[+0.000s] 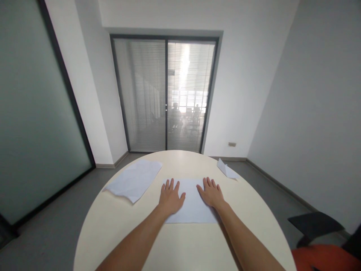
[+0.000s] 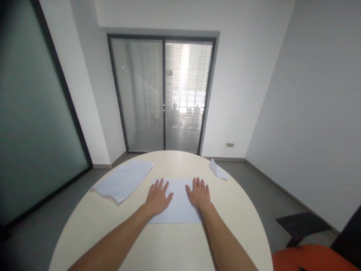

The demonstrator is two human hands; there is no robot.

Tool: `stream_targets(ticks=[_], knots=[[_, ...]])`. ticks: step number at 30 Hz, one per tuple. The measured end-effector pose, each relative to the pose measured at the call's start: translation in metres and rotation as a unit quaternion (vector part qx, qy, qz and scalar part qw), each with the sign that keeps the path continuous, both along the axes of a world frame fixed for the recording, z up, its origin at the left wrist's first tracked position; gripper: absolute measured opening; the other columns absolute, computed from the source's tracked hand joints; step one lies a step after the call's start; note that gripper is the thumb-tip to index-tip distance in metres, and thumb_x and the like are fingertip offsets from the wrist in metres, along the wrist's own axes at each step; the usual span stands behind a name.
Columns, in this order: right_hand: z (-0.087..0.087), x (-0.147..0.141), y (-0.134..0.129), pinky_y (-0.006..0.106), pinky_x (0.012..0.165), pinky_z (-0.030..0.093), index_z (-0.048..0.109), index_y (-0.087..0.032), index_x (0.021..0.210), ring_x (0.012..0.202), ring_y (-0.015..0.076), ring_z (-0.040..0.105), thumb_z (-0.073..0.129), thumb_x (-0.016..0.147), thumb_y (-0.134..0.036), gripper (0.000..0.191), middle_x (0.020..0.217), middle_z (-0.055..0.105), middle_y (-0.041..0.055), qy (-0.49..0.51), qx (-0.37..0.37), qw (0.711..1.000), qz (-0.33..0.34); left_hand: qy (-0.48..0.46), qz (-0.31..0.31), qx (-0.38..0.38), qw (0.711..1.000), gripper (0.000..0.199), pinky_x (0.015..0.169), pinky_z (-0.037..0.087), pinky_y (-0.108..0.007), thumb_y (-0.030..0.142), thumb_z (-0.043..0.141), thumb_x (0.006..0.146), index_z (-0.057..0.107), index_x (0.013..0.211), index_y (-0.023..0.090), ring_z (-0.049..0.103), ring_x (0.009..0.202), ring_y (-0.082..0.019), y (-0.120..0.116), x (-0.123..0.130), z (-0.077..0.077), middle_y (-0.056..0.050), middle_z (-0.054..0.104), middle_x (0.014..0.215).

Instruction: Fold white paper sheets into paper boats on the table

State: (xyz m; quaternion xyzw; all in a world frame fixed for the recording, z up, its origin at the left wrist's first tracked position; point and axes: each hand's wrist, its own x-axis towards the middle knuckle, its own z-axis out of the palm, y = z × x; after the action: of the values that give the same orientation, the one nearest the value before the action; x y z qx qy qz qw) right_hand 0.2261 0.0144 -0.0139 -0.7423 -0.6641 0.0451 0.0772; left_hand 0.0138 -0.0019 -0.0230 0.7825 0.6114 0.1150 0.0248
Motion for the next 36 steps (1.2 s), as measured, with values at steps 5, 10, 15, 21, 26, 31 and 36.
stream_targets(ticks=[5, 10, 15, 21, 26, 31, 36], knots=[[0.009, -0.021, -0.012, 0.048, 0.119, 0.011, 0.035, -0.009, 0.152, 0.150, 0.0294, 0.013, 0.030, 0.100, -0.041, 0.061, 0.162, 0.023, 0.0141, -0.005, 0.076, 0.991, 0.107, 0.001, -0.010, 0.022, 1.000, 0.068, 0.120, 0.016, -0.052, 0.057, 0.030, 0.096, 0.036, 0.151, 0.018, 0.019, 0.149, -0.034, 0.000, -0.001, -0.002, -0.014, 0.026, 0.161], [0.009, -0.047, -0.021, 0.047, 0.119, 0.017, 0.034, -0.020, 0.153, 0.150, 0.0279, 0.018, 0.022, 0.102, -0.050, 0.061, 0.162, 0.025, 0.0081, 0.050, 0.012, 0.976, 0.213, 0.003, -0.032, 0.027, 0.999, 0.061, 0.119, 0.020, -0.050, 0.047, 0.029, 0.098, 0.038, 0.150, 0.017, 0.023, 0.148, -0.032, 0.004, -0.003, -0.003, -0.013, 0.029, 0.160], [0.003, -0.028, -0.010, 0.047, 0.119, 0.013, 0.028, -0.017, 0.155, 0.150, 0.0300, 0.014, 0.025, 0.100, -0.054, 0.067, 0.163, 0.021, 0.0092, 0.028, -0.006, 0.992, 0.124, 0.007, -0.011, 0.016, 1.000, 0.059, 0.119, 0.020, -0.049, 0.044, 0.029, 0.098, 0.038, 0.150, 0.016, 0.024, 0.148, -0.032, 0.010, -0.003, -0.002, -0.014, 0.030, 0.159], [-0.002, -0.008, 0.000, 0.048, 0.118, 0.015, 0.028, -0.013, 0.155, 0.149, 0.0318, 0.017, 0.029, 0.099, -0.055, 0.070, 0.162, 0.023, 0.0120, 0.011, 0.004, 0.998, 0.056, 0.000, -0.014, 0.033, 0.999, 0.054, 0.118, 0.024, -0.048, 0.040, 0.033, 0.098, 0.045, 0.144, 0.015, 0.028, 0.146, -0.030, 0.005, 0.001, 0.006, -0.013, 0.035, 0.157], [-0.002, -0.008, 0.001, 0.048, 0.118, 0.017, 0.033, -0.013, 0.153, 0.149, 0.0314, 0.020, 0.033, 0.098, -0.053, 0.067, 0.160, 0.028, 0.0124, 0.012, 0.023, 0.998, 0.058, -0.009, -0.038, 0.014, 0.999, 0.055, 0.119, 0.022, -0.051, 0.040, 0.035, 0.095, 0.044, 0.145, 0.018, 0.028, 0.146, -0.029, -0.005, 0.005, 0.006, -0.010, 0.036, 0.157], [0.006, -0.014, -0.003, 0.046, 0.116, 0.024, 0.049, -0.013, 0.143, 0.146, 0.0310, 0.028, 0.037, 0.099, -0.043, 0.055, 0.156, 0.036, 0.0140, 0.015, 0.084, 0.993, 0.086, -0.006, -0.028, 0.009, 1.000, 0.058, 0.120, 0.018, -0.053, 0.045, 0.031, 0.097, 0.039, 0.150, 0.021, 0.020, 0.149, -0.032, -0.001, 0.004, -0.002, -0.009, 0.029, 0.160], [0.008, -0.041, -0.016, 0.044, 0.117, 0.024, 0.045, -0.018, 0.147, 0.147, 0.0263, 0.027, 0.029, 0.102, -0.044, 0.054, 0.158, 0.034, 0.0108, 0.065, 0.091, 0.977, 0.184, 0.006, 0.008, 0.020, 1.000, 0.053, 0.118, 0.020, -0.054, 0.038, 0.032, 0.098, 0.040, 0.149, 0.025, 0.022, 0.148, -0.033, 0.008, 0.001, -0.003, -0.008, 0.030, 0.160]])
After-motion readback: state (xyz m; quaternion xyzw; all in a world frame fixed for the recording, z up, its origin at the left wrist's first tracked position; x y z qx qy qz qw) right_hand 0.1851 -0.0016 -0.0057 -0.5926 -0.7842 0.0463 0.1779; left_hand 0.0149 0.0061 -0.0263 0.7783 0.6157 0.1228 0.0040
